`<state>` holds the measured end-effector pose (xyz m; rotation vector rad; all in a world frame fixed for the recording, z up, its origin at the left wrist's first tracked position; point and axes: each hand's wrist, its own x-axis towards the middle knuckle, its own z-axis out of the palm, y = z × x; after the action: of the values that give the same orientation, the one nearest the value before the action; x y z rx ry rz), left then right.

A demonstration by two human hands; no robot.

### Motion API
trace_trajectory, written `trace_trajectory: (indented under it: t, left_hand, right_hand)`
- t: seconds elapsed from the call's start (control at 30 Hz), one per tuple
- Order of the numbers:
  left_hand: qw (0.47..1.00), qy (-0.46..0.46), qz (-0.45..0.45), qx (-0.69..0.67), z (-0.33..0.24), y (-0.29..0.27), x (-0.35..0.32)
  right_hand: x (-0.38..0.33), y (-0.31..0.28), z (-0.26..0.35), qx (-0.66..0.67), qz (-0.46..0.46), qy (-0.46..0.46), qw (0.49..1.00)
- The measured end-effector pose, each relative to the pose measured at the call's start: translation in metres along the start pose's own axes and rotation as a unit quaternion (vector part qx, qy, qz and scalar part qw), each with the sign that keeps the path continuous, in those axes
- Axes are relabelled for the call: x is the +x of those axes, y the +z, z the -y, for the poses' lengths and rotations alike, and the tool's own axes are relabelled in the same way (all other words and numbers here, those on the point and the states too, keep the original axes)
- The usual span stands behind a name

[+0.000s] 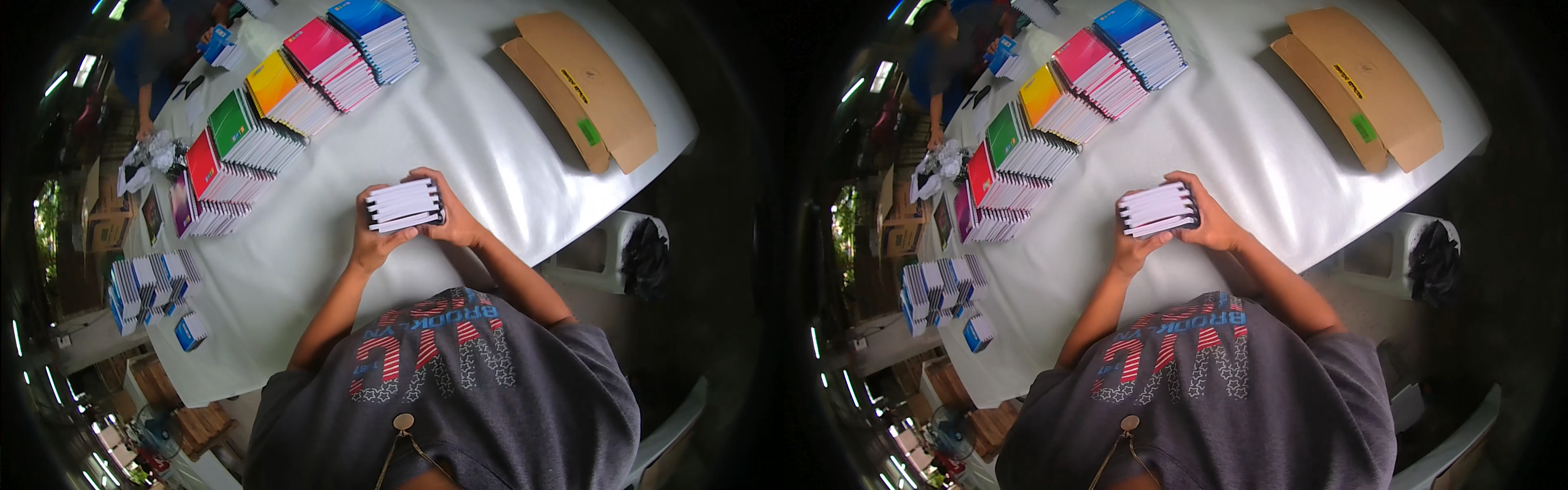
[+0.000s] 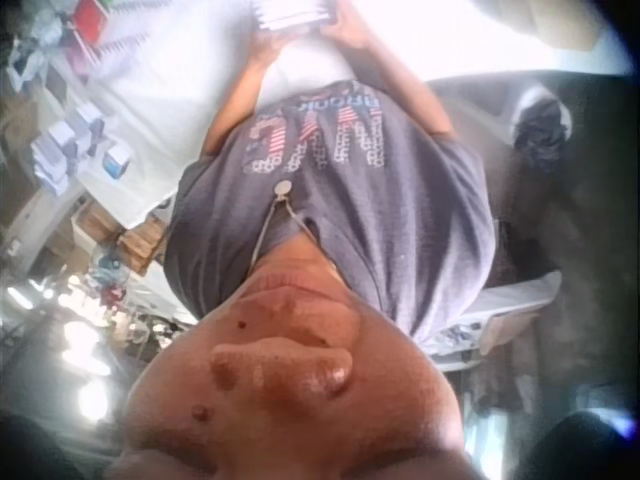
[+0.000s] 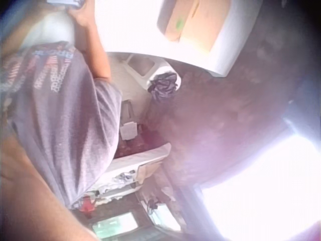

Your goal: The person sorts a variety of colored notebooks by gathering them from multiple stacks on a table and arranging them into a new single stack by hand.

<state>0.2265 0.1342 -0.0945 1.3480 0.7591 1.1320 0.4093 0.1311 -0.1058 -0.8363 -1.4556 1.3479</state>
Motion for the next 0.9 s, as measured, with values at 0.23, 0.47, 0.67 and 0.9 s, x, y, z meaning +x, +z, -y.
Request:
trace_trajectory:
  t: [0.23,0.47,0.67,0.9]
  left_hand:
    - [0.993,-0.090,0.050,0.062,0.035,-0.018,-0.013]
    - [0.995,-0.061,-0.015,0.083,0.041,-0.019,-0.015]
    - [0.996,-0.085,-0.011,0.018,0.039,-0.014,-0.011]
    - [0.972,0.054,-0.019,0.227,0.032,-0.015,-0.012]
  right_hand:
    - [-0.012,0.004,-0.006,0.066,-0.023,0.095,0.993]
    - [-0.001,-0.035,0.017,-0.110,-0.003,0.072,0.991]
    - [0.010,-0.063,0.001,0.116,-0.220,0.095,0.964]
    - [0.043,-0.034,0.025,0.131,-0.183,0.321,0.920]
